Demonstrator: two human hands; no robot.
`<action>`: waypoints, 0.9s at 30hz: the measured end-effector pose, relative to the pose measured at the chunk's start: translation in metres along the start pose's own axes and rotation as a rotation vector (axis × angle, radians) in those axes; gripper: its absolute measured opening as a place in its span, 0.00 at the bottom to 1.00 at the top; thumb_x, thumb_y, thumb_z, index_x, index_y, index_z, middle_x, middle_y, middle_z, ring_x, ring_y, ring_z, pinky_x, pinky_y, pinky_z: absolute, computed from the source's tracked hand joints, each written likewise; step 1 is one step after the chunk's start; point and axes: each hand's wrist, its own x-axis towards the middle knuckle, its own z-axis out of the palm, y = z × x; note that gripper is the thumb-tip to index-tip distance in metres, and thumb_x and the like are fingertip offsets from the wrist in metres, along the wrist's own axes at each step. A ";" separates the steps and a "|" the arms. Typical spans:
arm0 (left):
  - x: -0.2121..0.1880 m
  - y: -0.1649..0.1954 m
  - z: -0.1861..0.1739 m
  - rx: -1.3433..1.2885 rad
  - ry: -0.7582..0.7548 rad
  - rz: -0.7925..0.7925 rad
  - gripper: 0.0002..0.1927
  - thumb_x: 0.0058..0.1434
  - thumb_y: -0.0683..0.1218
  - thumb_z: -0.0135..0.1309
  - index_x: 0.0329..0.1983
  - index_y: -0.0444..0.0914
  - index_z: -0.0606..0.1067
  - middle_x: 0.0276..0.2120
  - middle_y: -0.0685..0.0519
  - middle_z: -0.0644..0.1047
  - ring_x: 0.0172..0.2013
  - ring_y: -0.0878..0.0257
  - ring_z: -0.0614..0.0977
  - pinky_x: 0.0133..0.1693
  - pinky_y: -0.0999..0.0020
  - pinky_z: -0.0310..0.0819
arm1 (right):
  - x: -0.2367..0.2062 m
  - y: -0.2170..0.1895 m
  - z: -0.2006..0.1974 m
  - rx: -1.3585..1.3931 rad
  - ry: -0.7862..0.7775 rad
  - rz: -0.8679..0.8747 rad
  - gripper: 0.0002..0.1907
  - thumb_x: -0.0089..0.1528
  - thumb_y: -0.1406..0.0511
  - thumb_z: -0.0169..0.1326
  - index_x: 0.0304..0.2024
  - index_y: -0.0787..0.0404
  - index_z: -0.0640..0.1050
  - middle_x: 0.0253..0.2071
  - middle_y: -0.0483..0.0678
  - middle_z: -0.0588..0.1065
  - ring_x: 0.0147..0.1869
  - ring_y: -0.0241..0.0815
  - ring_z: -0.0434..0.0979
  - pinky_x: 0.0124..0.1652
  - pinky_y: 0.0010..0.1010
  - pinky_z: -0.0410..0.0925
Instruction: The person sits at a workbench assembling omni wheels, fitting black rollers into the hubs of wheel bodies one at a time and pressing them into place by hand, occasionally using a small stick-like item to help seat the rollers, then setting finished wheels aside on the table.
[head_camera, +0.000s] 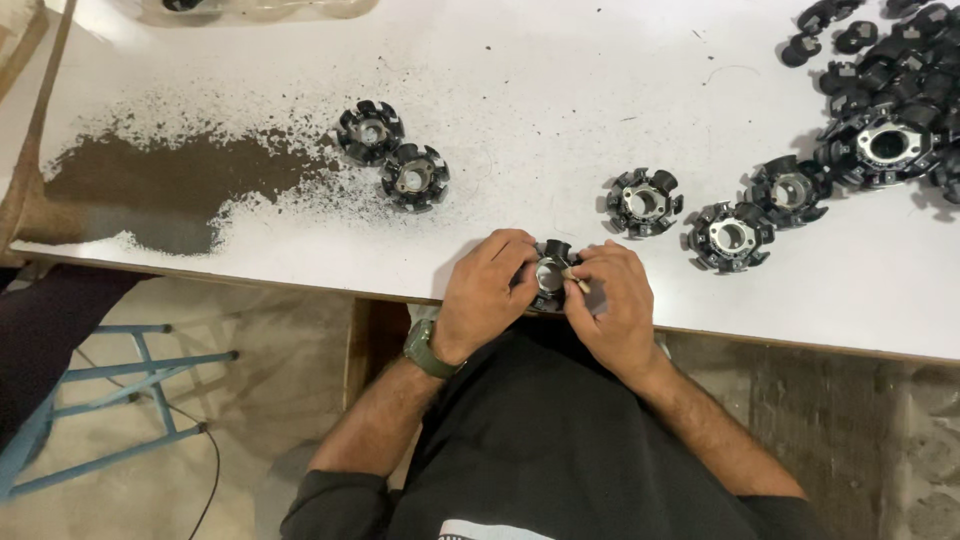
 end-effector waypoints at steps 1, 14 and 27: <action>0.000 0.000 0.000 0.005 0.003 0.004 0.07 0.58 0.38 0.59 0.39 0.37 0.75 0.46 0.49 0.79 0.41 0.50 0.82 0.43 0.59 0.79 | 0.001 -0.001 0.000 0.001 -0.005 0.002 0.14 0.56 0.75 0.61 0.43 0.62 0.74 0.45 0.54 0.77 0.56 0.56 0.77 0.63 0.51 0.69; -0.002 -0.003 0.000 0.042 -0.022 -0.003 0.06 0.57 0.37 0.58 0.37 0.35 0.74 0.46 0.48 0.79 0.39 0.49 0.82 0.39 0.58 0.78 | 0.005 -0.004 0.002 -0.070 -0.029 -0.038 0.14 0.55 0.75 0.63 0.42 0.61 0.77 0.43 0.51 0.77 0.56 0.54 0.77 0.62 0.51 0.69; -0.007 -0.004 0.000 0.044 -0.025 -0.001 0.07 0.57 0.37 0.57 0.39 0.35 0.74 0.44 0.49 0.78 0.39 0.48 0.82 0.40 0.55 0.77 | 0.007 -0.009 0.008 -0.123 -0.020 -0.107 0.17 0.53 0.75 0.65 0.43 0.62 0.76 0.42 0.53 0.75 0.53 0.56 0.77 0.61 0.52 0.70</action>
